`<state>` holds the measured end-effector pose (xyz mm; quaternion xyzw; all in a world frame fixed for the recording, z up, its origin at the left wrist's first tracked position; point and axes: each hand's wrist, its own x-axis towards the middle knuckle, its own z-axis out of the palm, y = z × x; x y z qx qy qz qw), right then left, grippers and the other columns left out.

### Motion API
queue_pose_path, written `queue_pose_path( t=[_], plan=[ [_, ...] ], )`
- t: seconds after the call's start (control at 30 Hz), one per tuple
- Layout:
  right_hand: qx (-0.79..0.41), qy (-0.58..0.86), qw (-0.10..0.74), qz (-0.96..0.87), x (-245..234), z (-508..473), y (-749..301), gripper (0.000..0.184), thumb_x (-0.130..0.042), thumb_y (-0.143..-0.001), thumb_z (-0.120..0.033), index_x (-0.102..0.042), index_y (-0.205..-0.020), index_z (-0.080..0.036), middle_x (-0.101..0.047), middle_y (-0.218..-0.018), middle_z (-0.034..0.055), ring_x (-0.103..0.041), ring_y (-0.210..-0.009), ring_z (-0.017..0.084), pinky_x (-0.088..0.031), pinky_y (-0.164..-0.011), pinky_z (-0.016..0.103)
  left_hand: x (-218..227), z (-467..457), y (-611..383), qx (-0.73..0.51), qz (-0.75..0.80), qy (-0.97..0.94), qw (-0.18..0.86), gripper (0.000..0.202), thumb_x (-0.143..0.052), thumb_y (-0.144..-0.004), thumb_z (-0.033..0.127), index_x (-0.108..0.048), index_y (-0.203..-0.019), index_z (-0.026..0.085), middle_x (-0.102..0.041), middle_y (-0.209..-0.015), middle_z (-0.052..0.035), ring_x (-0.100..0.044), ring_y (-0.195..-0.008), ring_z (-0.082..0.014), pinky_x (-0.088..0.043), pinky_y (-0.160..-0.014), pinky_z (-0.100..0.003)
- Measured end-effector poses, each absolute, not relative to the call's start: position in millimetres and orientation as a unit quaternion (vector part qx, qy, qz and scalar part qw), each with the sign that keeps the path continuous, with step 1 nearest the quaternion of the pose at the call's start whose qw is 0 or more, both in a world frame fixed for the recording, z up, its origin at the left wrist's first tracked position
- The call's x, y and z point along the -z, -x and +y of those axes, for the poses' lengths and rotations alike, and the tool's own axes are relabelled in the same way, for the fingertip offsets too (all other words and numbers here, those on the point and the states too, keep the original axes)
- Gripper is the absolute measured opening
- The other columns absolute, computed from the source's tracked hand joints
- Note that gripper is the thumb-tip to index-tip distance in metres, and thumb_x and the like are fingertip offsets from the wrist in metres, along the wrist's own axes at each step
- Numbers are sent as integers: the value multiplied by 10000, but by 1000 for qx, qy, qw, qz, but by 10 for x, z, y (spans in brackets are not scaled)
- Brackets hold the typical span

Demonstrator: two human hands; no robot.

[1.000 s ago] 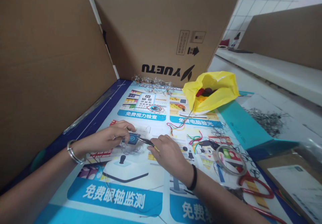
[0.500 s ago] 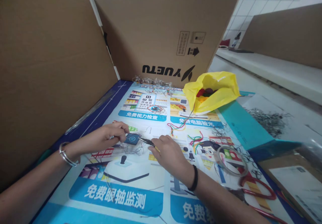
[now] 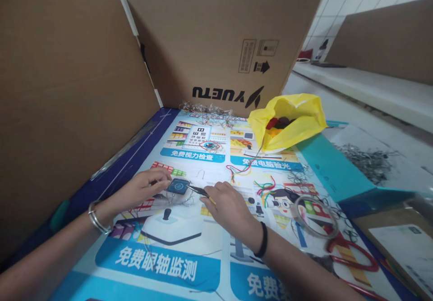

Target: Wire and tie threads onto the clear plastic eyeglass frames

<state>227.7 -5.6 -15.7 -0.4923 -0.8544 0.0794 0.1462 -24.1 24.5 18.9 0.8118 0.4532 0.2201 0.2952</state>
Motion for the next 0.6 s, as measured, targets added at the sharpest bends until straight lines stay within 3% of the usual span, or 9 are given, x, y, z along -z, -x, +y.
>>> queue_pose_path(
  t=[0.13,0.23,0.6],
  plan=[
    [-82,488,150,-856,166,-55,-2284,222,-463,-879,-325,-601,-987,-188,-604,-838,61,-540,-835,200,-411,-740,303,-85,240,212,-246,510,-748,346,91,-492,-795,261,-523,-787,177,-557,-731,18,-520,-667,-120,-413,-602,-237],
    [-85,485,153,-857,171,-49,-2286,228,-461,-881,-330,-597,-998,-188,-602,-844,61,-537,-845,198,-412,-751,305,-41,235,199,-273,524,-696,407,137,-507,-780,257,-488,-896,187,-569,-767,15,-560,-680,-125,-438,-594,-238],
    [-98,454,186,-866,215,-8,-2289,234,-468,-877,-346,-606,-977,-186,-607,-824,58,-535,-826,191,-420,-734,296,-63,236,138,-239,540,-725,355,101,-479,-769,257,-543,-766,179,-535,-624,34,-512,-554,-105,-363,-504,-204]
  ],
)
